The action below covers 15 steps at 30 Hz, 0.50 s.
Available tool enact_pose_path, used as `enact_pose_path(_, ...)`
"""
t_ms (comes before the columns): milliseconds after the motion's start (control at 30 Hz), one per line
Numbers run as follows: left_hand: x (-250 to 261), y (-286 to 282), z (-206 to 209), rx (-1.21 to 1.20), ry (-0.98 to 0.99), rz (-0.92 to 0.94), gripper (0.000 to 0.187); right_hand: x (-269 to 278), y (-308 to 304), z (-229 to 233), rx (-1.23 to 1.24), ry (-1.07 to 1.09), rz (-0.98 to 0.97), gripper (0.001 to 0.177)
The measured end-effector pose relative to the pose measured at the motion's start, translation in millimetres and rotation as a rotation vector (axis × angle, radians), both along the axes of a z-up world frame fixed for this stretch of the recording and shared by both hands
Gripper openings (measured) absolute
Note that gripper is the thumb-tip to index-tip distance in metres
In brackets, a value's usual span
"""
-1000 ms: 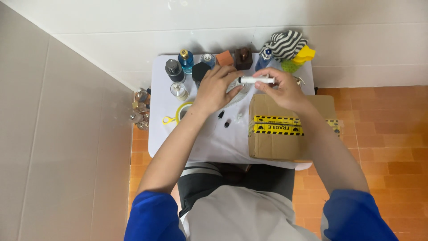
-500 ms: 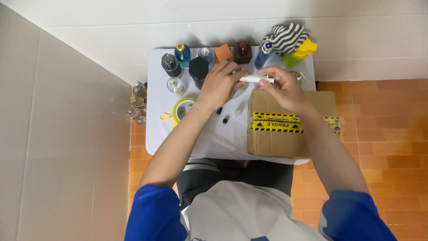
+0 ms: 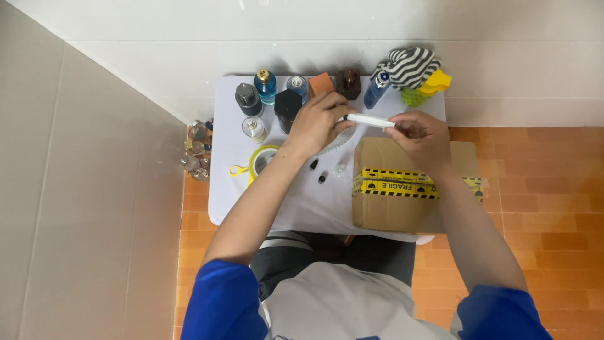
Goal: Packing perfume bottles and accessories into a cardboard box for shipping
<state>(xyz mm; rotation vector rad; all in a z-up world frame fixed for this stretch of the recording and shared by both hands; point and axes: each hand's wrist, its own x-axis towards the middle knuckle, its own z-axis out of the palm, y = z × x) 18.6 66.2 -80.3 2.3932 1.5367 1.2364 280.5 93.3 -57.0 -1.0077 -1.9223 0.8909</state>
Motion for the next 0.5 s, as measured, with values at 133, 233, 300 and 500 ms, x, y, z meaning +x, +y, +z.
enact_pose_path(133,-4,-4,7,-0.016,-0.008,-0.032,0.020,-1,-2,5,-0.038,0.024,0.027,0.022)
enact_pose_path(233,-10,-3,5,-0.003,0.023,-0.041,0.020,-1,2,0,-0.094,0.055,0.039,0.022)
enact_pose_path(300,-11,-3,4,0.002,0.023,-0.063,0.021,1,3,-4,-0.138,0.052,0.014,0.024)
enact_pose_path(500,-11,-3,3,-0.017,-0.011,-0.093,0.019,6,9,-15,-0.227,0.085,0.014,0.021)
